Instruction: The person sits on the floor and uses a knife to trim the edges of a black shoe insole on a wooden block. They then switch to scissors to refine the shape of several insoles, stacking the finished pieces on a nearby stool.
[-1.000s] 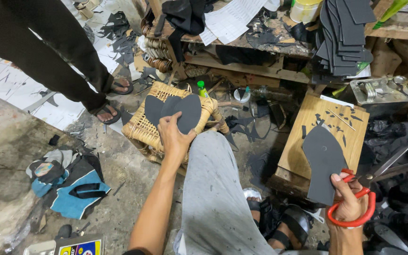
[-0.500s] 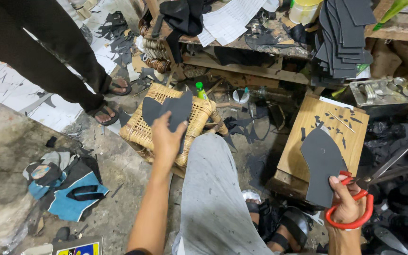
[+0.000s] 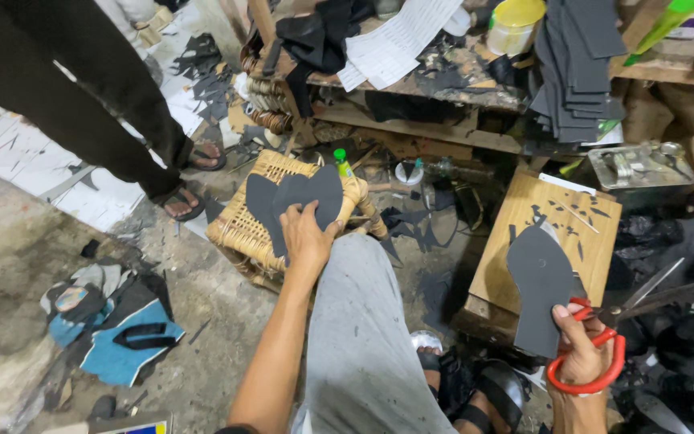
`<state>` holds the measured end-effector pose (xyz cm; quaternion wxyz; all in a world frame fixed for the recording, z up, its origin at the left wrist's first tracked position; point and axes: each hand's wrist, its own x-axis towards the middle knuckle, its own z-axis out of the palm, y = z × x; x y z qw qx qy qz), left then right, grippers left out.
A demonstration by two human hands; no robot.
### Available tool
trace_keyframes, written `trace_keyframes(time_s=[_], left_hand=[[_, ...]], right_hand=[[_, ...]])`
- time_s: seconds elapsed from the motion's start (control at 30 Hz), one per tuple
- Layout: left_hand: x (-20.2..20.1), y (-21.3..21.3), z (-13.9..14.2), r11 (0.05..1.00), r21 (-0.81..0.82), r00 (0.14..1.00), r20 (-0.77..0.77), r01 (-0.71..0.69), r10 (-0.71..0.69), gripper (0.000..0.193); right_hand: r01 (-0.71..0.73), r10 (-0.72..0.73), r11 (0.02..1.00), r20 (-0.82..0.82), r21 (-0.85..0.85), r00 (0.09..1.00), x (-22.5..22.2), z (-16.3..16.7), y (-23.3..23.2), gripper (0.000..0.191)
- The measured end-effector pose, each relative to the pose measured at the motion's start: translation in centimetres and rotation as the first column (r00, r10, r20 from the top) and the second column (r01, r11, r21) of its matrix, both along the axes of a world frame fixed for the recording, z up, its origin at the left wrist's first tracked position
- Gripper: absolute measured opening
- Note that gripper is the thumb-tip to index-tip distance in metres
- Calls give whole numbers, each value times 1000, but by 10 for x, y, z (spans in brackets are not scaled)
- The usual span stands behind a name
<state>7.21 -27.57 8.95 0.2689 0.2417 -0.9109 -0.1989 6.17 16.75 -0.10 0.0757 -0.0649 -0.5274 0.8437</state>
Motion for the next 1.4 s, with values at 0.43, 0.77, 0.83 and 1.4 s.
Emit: trace_keyframes(time_s=[0.43, 0.77, 0.83, 1.4], left_hand=[[-196, 192, 110, 691, -33, 570, -539, 722, -620, 29], [-336, 291, 174, 855, -427, 921, -112, 294, -372, 38], [-346, 290, 176, 852, -340, 896, -53, 399, -441, 30], [-70, 165, 119, -430, 730, 602, -682, 531, -415, 45]], right_hand=[[138, -137, 990, -56, 13, 989, -11, -36, 3, 16], [170, -170, 985, 49, 4, 984, 2, -13, -18, 21], [166, -165, 986, 50, -15, 985, 4, -6, -19, 22], [247, -257, 960, 62, 132, 964, 6, 16, -20, 26]])
